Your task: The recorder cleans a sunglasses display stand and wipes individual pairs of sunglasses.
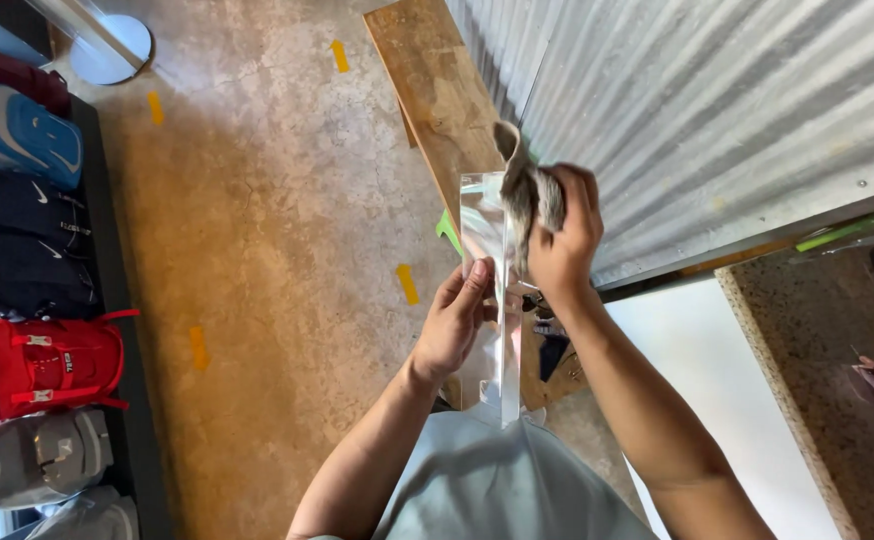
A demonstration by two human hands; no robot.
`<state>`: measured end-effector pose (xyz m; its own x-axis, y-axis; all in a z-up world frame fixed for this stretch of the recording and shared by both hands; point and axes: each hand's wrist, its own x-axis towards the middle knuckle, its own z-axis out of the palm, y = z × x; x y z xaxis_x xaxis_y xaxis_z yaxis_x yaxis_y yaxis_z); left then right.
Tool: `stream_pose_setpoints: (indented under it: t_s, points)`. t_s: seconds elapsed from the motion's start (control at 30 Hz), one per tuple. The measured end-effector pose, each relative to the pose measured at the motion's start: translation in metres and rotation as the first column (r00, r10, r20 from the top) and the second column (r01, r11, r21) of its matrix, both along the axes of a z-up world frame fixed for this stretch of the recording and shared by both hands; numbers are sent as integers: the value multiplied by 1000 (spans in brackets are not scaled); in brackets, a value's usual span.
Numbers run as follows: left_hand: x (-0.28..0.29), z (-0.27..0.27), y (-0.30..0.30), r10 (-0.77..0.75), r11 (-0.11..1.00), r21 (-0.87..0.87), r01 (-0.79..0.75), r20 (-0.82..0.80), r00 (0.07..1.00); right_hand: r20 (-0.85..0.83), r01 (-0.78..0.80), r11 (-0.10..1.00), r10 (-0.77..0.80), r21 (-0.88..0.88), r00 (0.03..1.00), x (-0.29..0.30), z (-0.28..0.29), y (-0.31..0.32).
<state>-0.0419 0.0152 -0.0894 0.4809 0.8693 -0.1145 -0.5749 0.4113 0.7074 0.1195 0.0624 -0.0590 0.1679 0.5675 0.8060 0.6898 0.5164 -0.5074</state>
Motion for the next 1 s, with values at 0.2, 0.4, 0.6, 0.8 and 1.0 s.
stream_pose_setpoints:
  t_s: [0.2, 0.4, 0.6, 0.8, 1.0]
  points:
    - [-23, -23, 11, 99, 994, 33, -100, 41, 994, 110, -261, 965, 263, -33, 959, -43, 1, -84]
    - [-34, -28, -13, -15, 981, 184, 62, -243, 970, -205, -135, 984, 110, -116, 973, -30, -17, -76]
    - [-69, -4, -17, -184, 937, 214, 276, -370, 911, -532, -598, 784, 438, -169, 725, 34, 58, -14]
    - [-87, -2, -30, -279, 919, 169, 357, -362, 889, -525, -819, 494, 632, -293, 569, 34, 50, -46]
    - [-92, -7, -27, -299, 933, 128, 336, -241, 923, -473, -628, 582, 416, -517, 776, 34, -5, -4]
